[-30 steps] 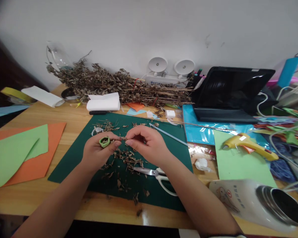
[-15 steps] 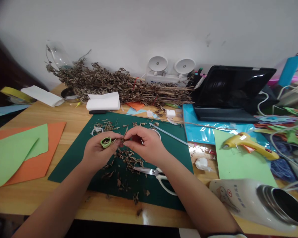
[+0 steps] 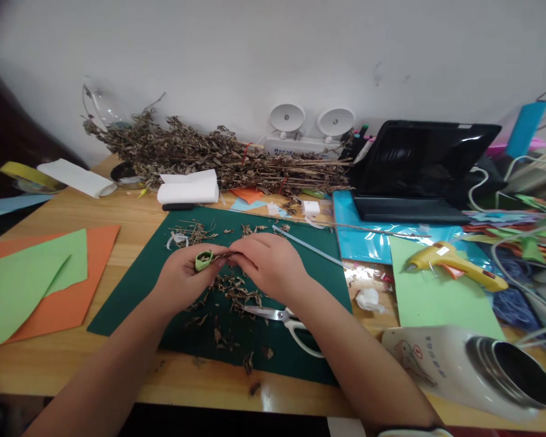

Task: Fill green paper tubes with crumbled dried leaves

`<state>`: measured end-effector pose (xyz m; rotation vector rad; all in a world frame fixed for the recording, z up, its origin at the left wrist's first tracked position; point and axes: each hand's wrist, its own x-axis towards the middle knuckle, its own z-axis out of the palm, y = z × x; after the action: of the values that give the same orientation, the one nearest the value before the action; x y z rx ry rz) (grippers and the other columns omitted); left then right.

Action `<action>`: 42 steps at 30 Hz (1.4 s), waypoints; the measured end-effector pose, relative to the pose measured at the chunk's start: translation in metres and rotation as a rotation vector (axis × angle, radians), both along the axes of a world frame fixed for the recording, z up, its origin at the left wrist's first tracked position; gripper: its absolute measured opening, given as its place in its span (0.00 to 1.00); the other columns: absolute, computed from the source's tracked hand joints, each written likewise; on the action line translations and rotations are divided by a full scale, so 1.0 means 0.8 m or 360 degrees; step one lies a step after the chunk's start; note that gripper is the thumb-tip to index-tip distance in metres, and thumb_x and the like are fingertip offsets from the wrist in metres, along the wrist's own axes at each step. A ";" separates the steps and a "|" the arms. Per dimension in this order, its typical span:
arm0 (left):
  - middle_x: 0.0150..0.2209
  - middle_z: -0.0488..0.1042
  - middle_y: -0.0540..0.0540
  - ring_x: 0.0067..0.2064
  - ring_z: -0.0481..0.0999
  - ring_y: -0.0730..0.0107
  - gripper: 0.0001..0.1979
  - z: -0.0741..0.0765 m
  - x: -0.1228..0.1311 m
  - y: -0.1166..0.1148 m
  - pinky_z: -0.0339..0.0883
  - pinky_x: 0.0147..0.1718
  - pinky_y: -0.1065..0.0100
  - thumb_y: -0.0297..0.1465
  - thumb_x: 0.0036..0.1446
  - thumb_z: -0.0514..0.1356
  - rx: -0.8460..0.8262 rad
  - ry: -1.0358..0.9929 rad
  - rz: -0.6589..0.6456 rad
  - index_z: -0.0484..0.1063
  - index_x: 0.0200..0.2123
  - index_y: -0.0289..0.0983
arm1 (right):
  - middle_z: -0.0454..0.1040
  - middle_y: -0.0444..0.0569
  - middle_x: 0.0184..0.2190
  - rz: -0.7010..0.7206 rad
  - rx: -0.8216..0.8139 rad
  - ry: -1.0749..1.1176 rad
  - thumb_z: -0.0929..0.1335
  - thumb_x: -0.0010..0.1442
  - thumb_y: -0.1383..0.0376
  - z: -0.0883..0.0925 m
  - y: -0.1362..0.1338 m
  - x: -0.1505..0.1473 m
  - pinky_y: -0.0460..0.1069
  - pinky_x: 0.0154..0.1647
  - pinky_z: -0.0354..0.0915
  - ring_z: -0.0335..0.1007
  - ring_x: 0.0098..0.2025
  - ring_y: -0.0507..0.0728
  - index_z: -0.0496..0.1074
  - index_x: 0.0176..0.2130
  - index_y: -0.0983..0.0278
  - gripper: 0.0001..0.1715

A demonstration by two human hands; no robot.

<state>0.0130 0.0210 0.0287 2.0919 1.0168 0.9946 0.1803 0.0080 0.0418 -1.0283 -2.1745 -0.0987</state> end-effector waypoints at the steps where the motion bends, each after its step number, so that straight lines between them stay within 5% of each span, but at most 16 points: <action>1: 0.16 0.67 0.54 0.21 0.67 0.77 0.10 0.000 0.000 0.000 0.61 0.22 0.75 0.28 0.50 0.52 -0.0054 -0.0019 -0.0006 0.73 0.33 0.40 | 0.74 0.47 0.26 -0.0003 0.0028 0.0007 0.62 0.55 0.66 0.000 0.001 0.001 0.45 0.31 0.64 0.68 0.30 0.52 0.70 0.30 0.65 0.08; 11: 0.14 0.63 0.56 0.17 0.63 0.78 0.12 -0.002 0.001 0.002 0.58 0.19 0.76 0.28 0.50 0.52 -0.0444 -0.0073 0.0013 0.72 0.37 0.38 | 0.72 0.48 0.27 0.0244 0.0164 0.0060 0.63 0.54 0.70 0.005 0.000 0.002 0.46 0.30 0.63 0.66 0.29 0.51 0.70 0.29 0.65 0.07; 22: 0.17 0.67 0.55 0.23 0.68 0.75 0.16 0.008 0.000 0.001 0.62 0.24 0.74 0.24 0.49 0.51 -0.0239 0.0177 -0.0208 0.70 0.40 0.41 | 0.72 0.48 0.30 0.0072 -0.0031 -0.0262 0.62 0.55 0.67 0.001 -0.003 0.001 0.48 0.32 0.61 0.65 0.32 0.53 0.68 0.35 0.63 0.08; 26: 0.32 0.73 0.50 0.26 0.70 0.74 0.23 0.003 -0.001 0.001 0.64 0.24 0.73 0.25 0.48 0.52 -0.0201 0.0214 -0.0202 0.61 0.51 0.40 | 0.73 0.47 0.28 0.0075 0.0040 -0.0402 0.62 0.54 0.68 0.005 -0.004 0.001 0.48 0.31 0.60 0.66 0.30 0.54 0.69 0.31 0.64 0.06; 30: 0.31 0.74 0.51 0.26 0.70 0.74 0.29 -0.003 -0.003 0.002 0.65 0.25 0.72 0.26 0.49 0.52 -0.0165 0.0297 -0.0236 0.51 0.56 0.43 | 0.72 0.48 0.27 0.0151 0.0059 -0.0429 0.62 0.54 0.69 0.006 -0.003 0.002 0.47 0.30 0.60 0.66 0.30 0.53 0.69 0.28 0.65 0.07; 35: 0.42 0.72 0.48 0.35 0.72 0.71 0.27 -0.005 -0.003 0.001 0.67 0.33 0.70 0.27 0.50 0.52 -0.0055 0.0216 -0.0259 0.52 0.55 0.43 | 0.72 0.47 0.27 0.0222 0.0016 -0.0223 0.62 0.54 0.69 0.008 0.003 0.007 0.47 0.32 0.61 0.65 0.30 0.52 0.69 0.30 0.65 0.07; 42: 0.38 0.74 0.46 0.36 0.73 0.69 0.32 -0.002 -0.001 -0.003 0.67 0.35 0.70 0.32 0.52 0.54 0.0013 0.0201 -0.0253 0.43 0.58 0.39 | 0.73 0.43 0.27 0.0221 -0.0145 0.0299 0.62 0.53 0.70 0.021 -0.007 0.004 0.44 0.35 0.64 0.68 0.33 0.49 0.67 0.29 0.63 0.05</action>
<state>0.0123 0.0186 0.0270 2.2268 0.8917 0.7979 0.1838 0.0022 0.0589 -0.8954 -2.0859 0.1566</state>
